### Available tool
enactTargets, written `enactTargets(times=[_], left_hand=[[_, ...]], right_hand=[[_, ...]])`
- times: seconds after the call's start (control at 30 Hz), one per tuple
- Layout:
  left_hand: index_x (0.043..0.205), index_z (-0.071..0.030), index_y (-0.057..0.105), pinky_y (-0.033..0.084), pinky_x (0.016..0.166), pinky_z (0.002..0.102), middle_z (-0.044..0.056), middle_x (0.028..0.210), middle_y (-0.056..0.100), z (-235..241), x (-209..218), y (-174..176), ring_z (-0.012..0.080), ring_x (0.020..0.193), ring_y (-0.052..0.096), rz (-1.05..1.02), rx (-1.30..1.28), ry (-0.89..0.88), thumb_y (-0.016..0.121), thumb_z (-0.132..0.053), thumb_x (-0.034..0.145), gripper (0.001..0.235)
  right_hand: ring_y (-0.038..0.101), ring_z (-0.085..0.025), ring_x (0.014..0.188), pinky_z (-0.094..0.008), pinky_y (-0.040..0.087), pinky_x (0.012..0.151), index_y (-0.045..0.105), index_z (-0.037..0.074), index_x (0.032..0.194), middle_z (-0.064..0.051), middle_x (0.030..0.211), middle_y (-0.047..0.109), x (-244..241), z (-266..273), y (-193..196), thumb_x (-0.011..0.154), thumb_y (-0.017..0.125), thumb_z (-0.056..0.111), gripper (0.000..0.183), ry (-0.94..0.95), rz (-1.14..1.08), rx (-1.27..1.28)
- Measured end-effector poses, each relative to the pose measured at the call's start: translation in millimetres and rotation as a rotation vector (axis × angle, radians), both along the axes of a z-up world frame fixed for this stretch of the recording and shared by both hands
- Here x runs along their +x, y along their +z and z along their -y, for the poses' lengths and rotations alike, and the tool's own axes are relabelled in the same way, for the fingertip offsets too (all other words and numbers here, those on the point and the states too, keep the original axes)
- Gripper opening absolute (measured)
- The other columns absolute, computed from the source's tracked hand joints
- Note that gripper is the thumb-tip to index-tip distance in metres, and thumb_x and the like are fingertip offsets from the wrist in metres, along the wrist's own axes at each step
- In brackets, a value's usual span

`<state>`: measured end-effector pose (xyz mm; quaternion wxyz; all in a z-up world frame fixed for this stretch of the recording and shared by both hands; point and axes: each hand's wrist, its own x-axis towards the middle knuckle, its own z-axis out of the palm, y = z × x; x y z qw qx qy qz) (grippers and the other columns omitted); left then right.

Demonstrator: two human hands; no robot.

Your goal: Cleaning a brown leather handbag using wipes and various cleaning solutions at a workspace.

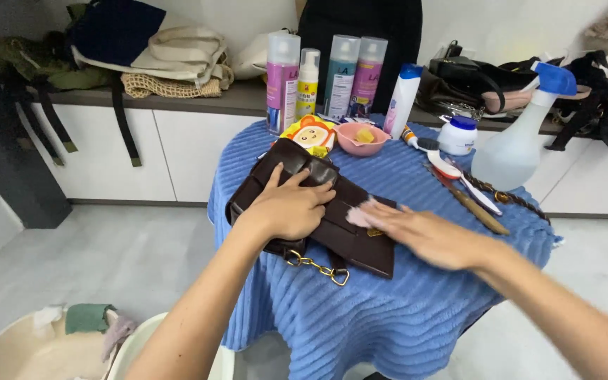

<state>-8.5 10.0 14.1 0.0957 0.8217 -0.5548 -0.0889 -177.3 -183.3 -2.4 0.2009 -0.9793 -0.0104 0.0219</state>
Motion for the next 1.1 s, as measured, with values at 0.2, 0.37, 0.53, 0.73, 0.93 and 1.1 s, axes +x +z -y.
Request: enactTargets(times=[0.2, 0.37, 0.53, 0.73, 0.93, 1.1], left_hand=[[0.155, -0.017, 0.044, -0.012, 0.124, 0.062, -0.002, 0.166, 0.033, 5, 2, -8, 0.0332, 0.158, 0.012, 0.059, 0.003, 0.007, 0.028, -0.026, 0.1, 0.058], [0.154, -0.008, 0.044, -0.01, 0.124, 0.063, 0.009, 0.163, 0.037, 1, 1, -7, 0.0359, 0.156, 0.018, 0.006, -0.094, -0.009, 0.029, -0.018, 0.096, 0.06], [0.151, 0.002, 0.044, -0.002, 0.124, 0.064, 0.022, 0.158, 0.042, 12, 24, -27, 0.039, 0.151, 0.03, -0.013, -0.249, -0.021, 0.031, -0.009, 0.093, 0.061], [0.147, 0.001, 0.051, 0.001, 0.124, 0.065, 0.021, 0.158, 0.042, 14, 25, -33, 0.0399, 0.15, 0.031, 0.041, -0.244, -0.021, 0.034, -0.009, 0.092, 0.058], [0.145, -0.002, 0.054, 0.004, 0.125, 0.061, 0.017, 0.158, 0.044, 14, 17, -27, 0.0357, 0.151, 0.033, 0.033, -0.24, 0.024, 0.037, -0.012, 0.091, 0.058], [0.144, -0.001, 0.057, 0.001, 0.126, 0.06, 0.018, 0.157, 0.044, 2, 4, -12, 0.0366, 0.151, 0.032, 0.012, -0.212, 0.018, 0.033, -0.012, 0.092, 0.057]], right_hand=[[0.022, -0.043, 0.153, -0.062, 0.01, 0.124, 0.031, -0.002, 0.157, -0.026, 0.165, 0.024, 53, 34, -24, 0.109, 0.029, 0.03, 0.058, -0.138, 0.0, -0.133], [0.015, -0.044, 0.153, -0.065, 0.005, 0.121, 0.028, -0.002, 0.159, -0.027, 0.166, 0.017, 52, -10, -23, 0.109, 0.028, 0.032, 0.061, -0.001, 0.072, -0.06], [0.022, -0.047, 0.15, -0.064, 0.011, 0.119, 0.038, -0.003, 0.155, -0.03, 0.162, 0.029, 5, -21, 2, 0.105, 0.032, 0.016, 0.054, 0.195, -0.001, 0.057], [0.037, -0.043, 0.145, -0.061, 0.019, 0.122, 0.037, 0.001, 0.156, -0.025, 0.157, 0.041, 38, 8, -15, 0.105, 0.036, 0.014, 0.053, -0.154, 0.127, -0.035], [0.065, -0.037, 0.088, -0.048, 0.051, 0.082, 0.061, 0.014, 0.136, -0.02, 0.088, 0.065, 48, -1, -3, 0.103, 0.044, 0.025, 0.038, -0.251, 0.453, 0.066], [0.021, -0.037, 0.153, -0.059, 0.012, 0.122, 0.039, 0.013, 0.158, -0.015, 0.166, 0.029, 51, -25, -20, 0.108, 0.035, 0.04, 0.058, 0.087, 0.215, -0.098]])
